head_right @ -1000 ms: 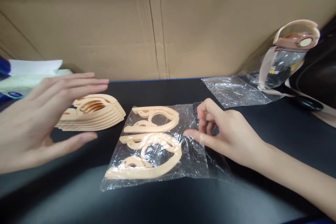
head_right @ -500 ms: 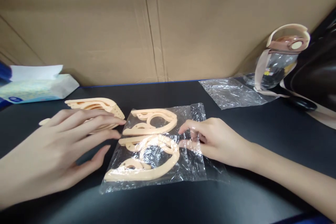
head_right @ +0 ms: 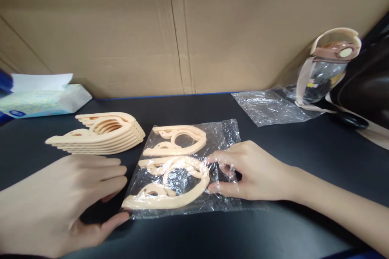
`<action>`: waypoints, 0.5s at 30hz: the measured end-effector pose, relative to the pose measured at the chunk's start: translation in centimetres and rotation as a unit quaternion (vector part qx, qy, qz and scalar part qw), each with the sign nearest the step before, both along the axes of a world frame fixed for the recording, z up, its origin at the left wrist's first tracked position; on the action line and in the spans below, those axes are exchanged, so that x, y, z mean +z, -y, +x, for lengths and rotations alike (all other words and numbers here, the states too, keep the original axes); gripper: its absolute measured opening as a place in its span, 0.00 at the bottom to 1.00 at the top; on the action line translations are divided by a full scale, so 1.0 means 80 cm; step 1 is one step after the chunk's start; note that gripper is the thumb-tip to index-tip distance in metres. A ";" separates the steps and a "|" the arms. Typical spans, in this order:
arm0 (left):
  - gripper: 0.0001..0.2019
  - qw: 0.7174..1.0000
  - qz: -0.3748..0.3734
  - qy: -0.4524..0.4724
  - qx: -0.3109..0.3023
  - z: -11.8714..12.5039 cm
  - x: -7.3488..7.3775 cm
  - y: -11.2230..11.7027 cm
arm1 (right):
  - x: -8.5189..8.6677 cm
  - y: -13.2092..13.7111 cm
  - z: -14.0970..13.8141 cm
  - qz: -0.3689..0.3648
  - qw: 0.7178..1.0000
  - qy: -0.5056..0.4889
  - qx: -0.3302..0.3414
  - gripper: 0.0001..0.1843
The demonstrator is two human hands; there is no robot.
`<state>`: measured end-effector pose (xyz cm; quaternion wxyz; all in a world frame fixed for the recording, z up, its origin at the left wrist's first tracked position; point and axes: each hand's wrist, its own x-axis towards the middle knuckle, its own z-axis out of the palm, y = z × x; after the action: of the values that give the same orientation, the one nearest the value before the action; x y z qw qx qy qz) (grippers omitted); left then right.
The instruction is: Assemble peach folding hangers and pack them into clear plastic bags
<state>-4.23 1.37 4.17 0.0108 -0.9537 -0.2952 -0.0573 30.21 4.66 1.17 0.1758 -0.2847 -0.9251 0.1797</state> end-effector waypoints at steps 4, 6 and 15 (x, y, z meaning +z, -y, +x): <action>0.17 1.000 -0.001 -0.010 -0.012 0.005 -0.004 0.003 | -0.002 0.001 0.001 -0.014 1.000 0.007 -0.002 0.18; 0.19 1.000 0.007 0.001 -0.021 0.007 -0.005 0.004 | -0.002 0.001 0.000 -0.015 1.000 0.013 -0.005 0.17; 0.20 0.999 -0.022 0.012 -0.024 0.009 -0.006 0.001 | -0.005 -0.001 -0.002 0.012 1.000 0.006 0.001 0.20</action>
<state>-3.47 1.29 3.66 -0.0154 -0.9597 -0.2737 -0.0619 30.04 4.74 0.80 0.1736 -0.2826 -0.9286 0.1668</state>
